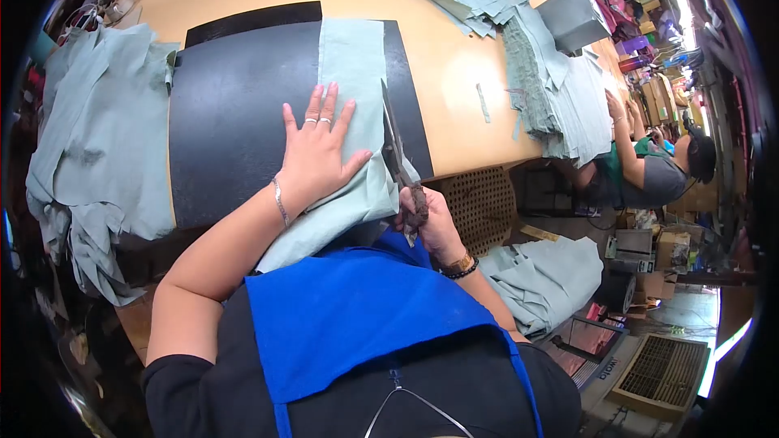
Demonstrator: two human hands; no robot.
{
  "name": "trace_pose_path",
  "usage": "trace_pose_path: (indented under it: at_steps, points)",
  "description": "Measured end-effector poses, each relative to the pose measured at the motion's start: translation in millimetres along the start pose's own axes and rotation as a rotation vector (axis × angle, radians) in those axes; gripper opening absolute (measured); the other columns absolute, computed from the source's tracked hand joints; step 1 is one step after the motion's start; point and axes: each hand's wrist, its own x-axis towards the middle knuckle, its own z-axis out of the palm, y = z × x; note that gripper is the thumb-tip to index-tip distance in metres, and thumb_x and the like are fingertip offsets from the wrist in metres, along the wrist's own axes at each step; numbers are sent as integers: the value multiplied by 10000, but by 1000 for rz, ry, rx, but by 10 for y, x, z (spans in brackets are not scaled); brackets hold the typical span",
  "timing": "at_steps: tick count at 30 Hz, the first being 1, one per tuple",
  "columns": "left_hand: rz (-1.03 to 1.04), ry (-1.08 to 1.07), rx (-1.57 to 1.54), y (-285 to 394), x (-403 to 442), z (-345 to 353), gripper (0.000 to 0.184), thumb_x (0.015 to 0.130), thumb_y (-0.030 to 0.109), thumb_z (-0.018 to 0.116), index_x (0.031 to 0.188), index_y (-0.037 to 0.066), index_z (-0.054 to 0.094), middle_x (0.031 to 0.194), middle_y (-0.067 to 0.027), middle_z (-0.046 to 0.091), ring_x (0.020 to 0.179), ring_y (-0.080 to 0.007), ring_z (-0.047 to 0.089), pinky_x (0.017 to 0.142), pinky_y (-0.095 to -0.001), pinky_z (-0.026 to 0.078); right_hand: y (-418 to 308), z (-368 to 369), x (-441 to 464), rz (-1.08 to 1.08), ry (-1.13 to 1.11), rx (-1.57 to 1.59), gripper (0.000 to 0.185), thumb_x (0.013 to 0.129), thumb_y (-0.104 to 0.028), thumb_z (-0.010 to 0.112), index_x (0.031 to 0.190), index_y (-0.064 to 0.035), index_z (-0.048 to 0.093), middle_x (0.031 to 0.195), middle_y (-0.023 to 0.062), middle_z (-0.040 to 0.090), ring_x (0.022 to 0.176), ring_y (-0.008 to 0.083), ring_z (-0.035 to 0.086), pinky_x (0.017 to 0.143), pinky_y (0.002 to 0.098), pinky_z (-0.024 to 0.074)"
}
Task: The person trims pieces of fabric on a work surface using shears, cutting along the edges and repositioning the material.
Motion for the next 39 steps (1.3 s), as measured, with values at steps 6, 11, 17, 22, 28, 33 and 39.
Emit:
trace_pose_path:
  at_steps: [6, 11, 17, 22, 28, 33, 39]
  points:
    - [38, -40, 31, 2, 85, -55, 662, 899, 512, 471, 1372, 51, 415, 1430, -208, 373, 1356, -320, 331, 1063, -670, 132, 6, 78, -27, -8, 26, -34, 247, 915, -301, 636, 854, -63, 610, 675, -4, 598, 585, 69, 570, 546, 209, 463]
    - [-19, -158, 11, -47, 414, -262, 524, 858, 457, 572, 1229, 89, 524, 1212, -151, 524, 1221, -287, 461, 1046, -659, 201, -9, 132, -54, -14, 57, -60, 266, 916, -323, 629, 858, -64, 606, 661, 22, 603, 567, 90, 576, 541, 226, 481]
    - [32, 94, -9, -226, 375, 17, 728, 819, 595, 540, 1392, 161, 421, 1401, -173, 427, 1379, -331, 282, 1024, -710, 180, -16, 75, -48, 17, 48, -99, 309, 929, -343, 604, 855, -44, 608, 661, 28, 607, 564, 90, 574, 544, 224, 484]
    - [19, -106, -10, -166, 259, -64, 759, 831, 609, 506, 1437, 175, 362, 1454, -213, 351, 1396, -381, 237, 1013, -735, 150, -43, 44, 42, 25, 32, -32, 301, 909, -335, 637, 877, -36, 618, 677, 21, 606, 580, 80, 581, 561, 221, 491]
    - [23, -25, 2, -132, 217, -71, 661, 868, 582, 472, 1384, 171, 445, 1398, -192, 419, 1355, -360, 317, 1019, -720, 167, -23, 49, 40, 14, 42, -45, 291, 913, -325, 633, 871, -37, 621, 698, 22, 611, 593, 75, 584, 557, 217, 490]
    - [-50, -68, -20, -255, 565, -185, 511, 897, 515, 493, 1232, 138, 577, 1293, -152, 504, 1244, -313, 446, 1031, -676, 214, -25, 40, 33, 19, 44, -63, 277, 916, -314, 630, 881, -39, 628, 695, 17, 610, 597, 73, 583, 556, 220, 490]
    - [-60, -217, -173, -475, 798, -101, 926, 655, 713, 650, 1334, 118, 445, 1503, -152, 284, 1411, -340, 222, 1062, -696, 126, -33, 27, 23, 21, 40, -90, 275, 915, -312, 631, 876, -39, 628, 687, 15, 606, 595, 79, 582, 557, 224, 491]
